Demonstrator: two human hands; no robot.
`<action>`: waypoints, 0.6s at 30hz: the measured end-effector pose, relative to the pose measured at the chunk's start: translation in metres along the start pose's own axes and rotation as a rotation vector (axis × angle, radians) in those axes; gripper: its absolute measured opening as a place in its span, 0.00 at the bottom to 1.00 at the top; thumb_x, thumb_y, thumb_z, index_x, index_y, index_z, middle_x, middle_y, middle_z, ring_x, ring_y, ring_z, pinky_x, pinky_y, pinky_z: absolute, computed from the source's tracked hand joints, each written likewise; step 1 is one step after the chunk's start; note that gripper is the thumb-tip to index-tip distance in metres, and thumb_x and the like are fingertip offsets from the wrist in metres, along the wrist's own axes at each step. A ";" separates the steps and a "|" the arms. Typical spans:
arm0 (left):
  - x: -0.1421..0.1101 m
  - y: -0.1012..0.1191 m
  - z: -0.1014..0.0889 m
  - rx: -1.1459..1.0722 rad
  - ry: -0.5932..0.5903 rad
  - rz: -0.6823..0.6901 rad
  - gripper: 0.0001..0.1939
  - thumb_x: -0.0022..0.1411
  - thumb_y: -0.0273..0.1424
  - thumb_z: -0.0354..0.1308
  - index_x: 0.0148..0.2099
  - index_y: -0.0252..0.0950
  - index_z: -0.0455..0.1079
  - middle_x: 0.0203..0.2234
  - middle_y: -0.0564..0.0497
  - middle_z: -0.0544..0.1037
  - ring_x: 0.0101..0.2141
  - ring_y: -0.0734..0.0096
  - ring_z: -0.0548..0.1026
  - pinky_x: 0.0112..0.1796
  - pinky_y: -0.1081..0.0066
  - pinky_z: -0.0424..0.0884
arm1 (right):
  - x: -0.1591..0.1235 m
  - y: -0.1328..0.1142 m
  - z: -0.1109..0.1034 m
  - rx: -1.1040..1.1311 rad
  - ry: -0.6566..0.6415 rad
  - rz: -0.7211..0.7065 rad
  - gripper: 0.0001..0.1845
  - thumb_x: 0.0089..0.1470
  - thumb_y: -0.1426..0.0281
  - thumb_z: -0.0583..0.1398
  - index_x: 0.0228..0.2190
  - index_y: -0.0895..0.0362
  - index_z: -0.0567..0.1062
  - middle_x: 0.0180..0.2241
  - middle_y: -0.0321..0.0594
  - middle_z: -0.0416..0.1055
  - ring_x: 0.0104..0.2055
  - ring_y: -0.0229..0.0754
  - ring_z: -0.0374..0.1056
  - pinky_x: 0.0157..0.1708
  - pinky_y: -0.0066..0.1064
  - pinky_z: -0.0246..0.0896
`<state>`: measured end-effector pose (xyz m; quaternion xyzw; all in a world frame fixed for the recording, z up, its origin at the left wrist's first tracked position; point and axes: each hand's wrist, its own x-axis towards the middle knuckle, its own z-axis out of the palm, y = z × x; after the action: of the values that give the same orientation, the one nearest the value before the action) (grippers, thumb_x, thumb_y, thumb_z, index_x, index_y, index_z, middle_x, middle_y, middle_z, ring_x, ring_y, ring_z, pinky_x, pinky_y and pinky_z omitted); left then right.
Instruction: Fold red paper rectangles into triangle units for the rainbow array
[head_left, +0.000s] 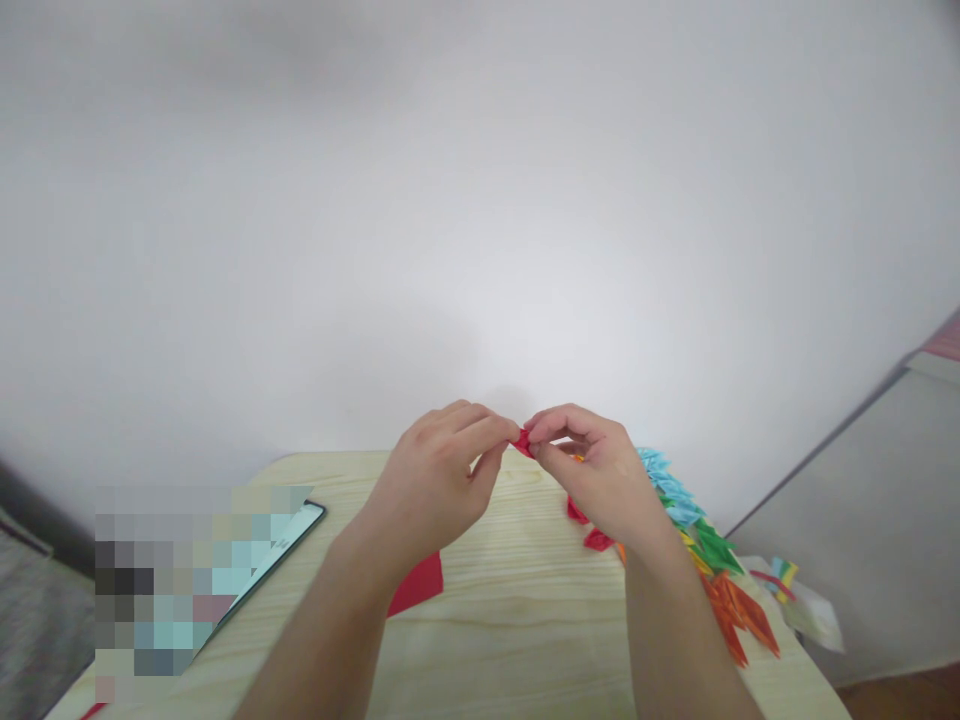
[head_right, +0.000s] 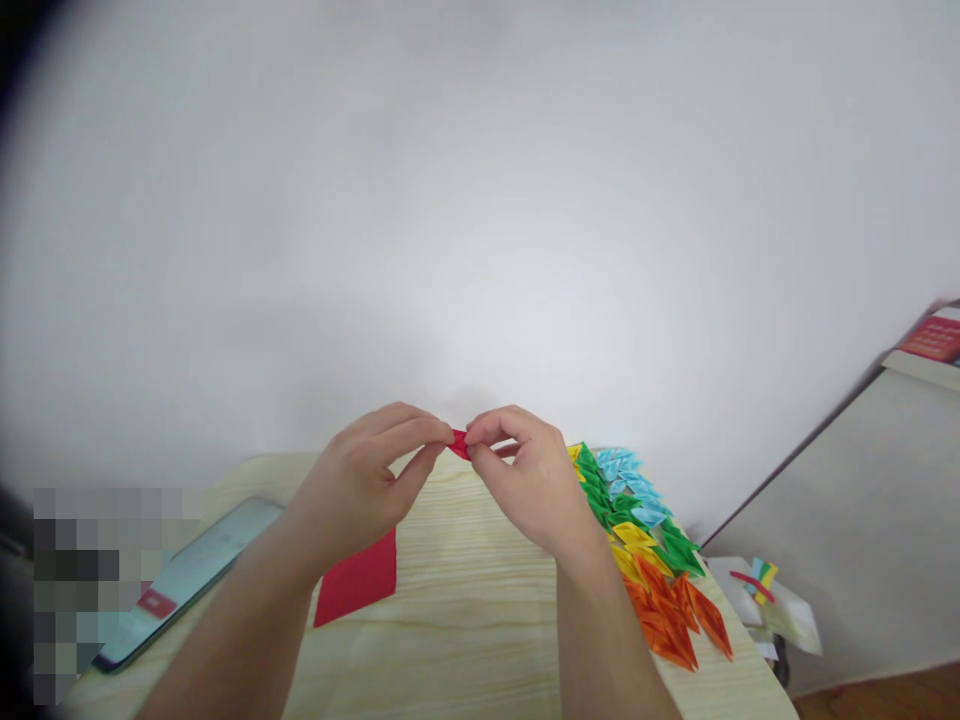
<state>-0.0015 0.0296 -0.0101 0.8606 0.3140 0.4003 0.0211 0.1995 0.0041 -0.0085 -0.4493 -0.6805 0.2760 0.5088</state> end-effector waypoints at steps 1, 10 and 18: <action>0.000 0.000 0.000 0.004 0.000 0.004 0.11 0.69 0.23 0.54 0.46 0.40 0.75 0.40 0.50 0.80 0.42 0.64 0.75 0.44 0.63 0.70 | 0.000 0.000 0.000 -0.002 0.003 0.012 0.03 0.58 0.73 0.62 0.34 0.54 0.77 0.40 0.38 0.80 0.40 0.41 0.76 0.43 0.34 0.71; 0.000 -0.001 0.002 0.055 0.005 0.026 0.11 0.68 0.22 0.54 0.46 0.41 0.74 0.39 0.51 0.80 0.41 0.65 0.74 0.43 0.63 0.70 | 0.000 -0.001 -0.001 -0.036 0.036 0.053 0.03 0.58 0.70 0.64 0.36 0.53 0.78 0.34 0.36 0.79 0.35 0.40 0.75 0.36 0.31 0.71; 0.000 0.002 0.002 0.094 0.003 0.033 0.11 0.68 0.22 0.54 0.45 0.41 0.73 0.39 0.53 0.79 0.41 0.65 0.74 0.42 0.63 0.69 | -0.001 -0.002 -0.001 -0.051 0.032 0.047 0.03 0.58 0.70 0.63 0.33 0.53 0.80 0.36 0.35 0.80 0.37 0.40 0.75 0.39 0.31 0.71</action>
<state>0.0014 0.0288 -0.0110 0.8652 0.3181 0.3867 -0.0263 0.2001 0.0023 -0.0069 -0.4824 -0.6683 0.2629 0.5015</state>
